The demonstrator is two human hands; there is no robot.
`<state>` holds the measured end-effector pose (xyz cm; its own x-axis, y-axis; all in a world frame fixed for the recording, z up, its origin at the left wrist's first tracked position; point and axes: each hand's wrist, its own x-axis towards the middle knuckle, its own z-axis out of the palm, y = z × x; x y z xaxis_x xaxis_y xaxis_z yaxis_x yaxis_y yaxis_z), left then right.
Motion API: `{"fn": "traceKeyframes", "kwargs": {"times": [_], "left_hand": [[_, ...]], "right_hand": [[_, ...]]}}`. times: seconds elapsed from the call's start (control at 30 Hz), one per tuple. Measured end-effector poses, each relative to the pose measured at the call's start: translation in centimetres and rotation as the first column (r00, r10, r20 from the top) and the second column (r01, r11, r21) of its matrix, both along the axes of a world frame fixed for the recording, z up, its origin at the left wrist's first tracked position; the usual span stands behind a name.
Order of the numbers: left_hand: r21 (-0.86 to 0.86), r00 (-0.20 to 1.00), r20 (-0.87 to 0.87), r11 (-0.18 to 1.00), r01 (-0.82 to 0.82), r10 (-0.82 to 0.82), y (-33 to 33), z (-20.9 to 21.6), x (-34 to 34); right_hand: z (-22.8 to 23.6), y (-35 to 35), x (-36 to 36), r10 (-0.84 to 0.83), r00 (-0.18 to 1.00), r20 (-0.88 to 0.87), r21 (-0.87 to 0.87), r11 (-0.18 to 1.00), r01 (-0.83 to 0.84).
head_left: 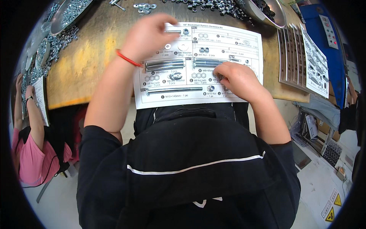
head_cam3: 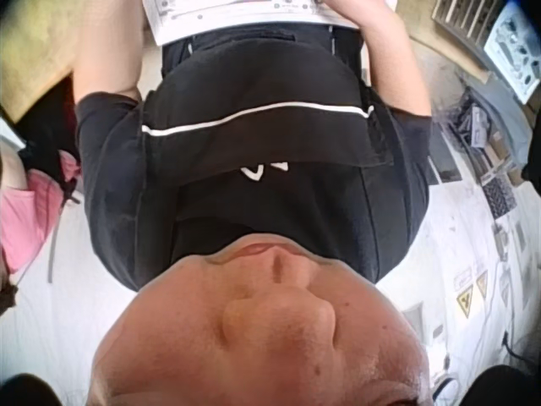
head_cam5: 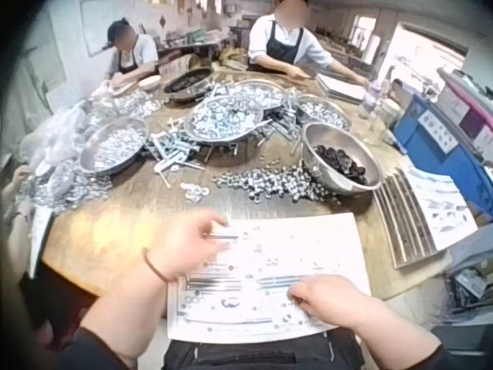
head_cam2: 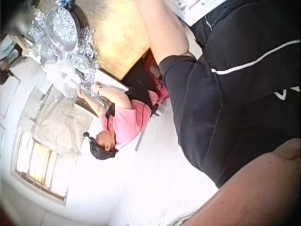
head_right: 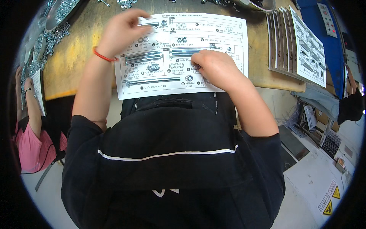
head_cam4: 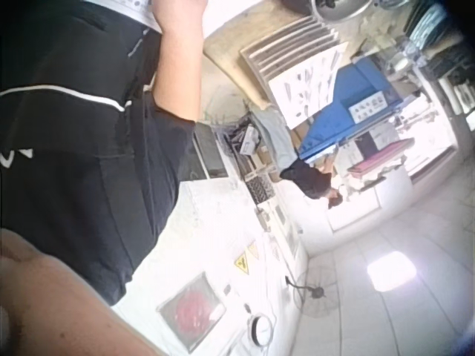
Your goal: The person sorts small metal fasteners such as bolts, nuts, and washers from piles on a table and places them into designated slots on a printed hardware kit sheet. They repeatedly pick items from the table and arrange them on the sheet, then stack completed sheets to the side.
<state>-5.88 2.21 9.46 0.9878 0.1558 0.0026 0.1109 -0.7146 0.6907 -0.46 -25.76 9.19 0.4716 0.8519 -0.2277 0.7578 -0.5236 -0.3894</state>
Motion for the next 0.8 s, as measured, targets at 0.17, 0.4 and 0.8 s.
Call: {"fn": "traceKeyframes", "kwargs": {"times": [0.17,0.4,0.8], "left_hand": [[0.212,0.957,0.021,0.936,0.28,-0.29,-8.3,-0.9,-2.2],[0.32,0.948,-0.168,0.895,0.312,-0.271,-12.4,-1.9,-2.1],[0.22,0.977,-0.108,0.954,0.204,-0.184,-12.6,-2.2,-2.0]], "right_hand": [[-0.3,-1.6,-0.6,-0.147,0.989,-0.003,0.083,0.986,0.146],[-2.3,-2.1,-1.9,-0.286,0.958,-0.015,0.146,0.947,0.285],[-2.3,-2.4,-1.4,-0.291,0.956,-0.039,0.144,0.945,0.294]]}}
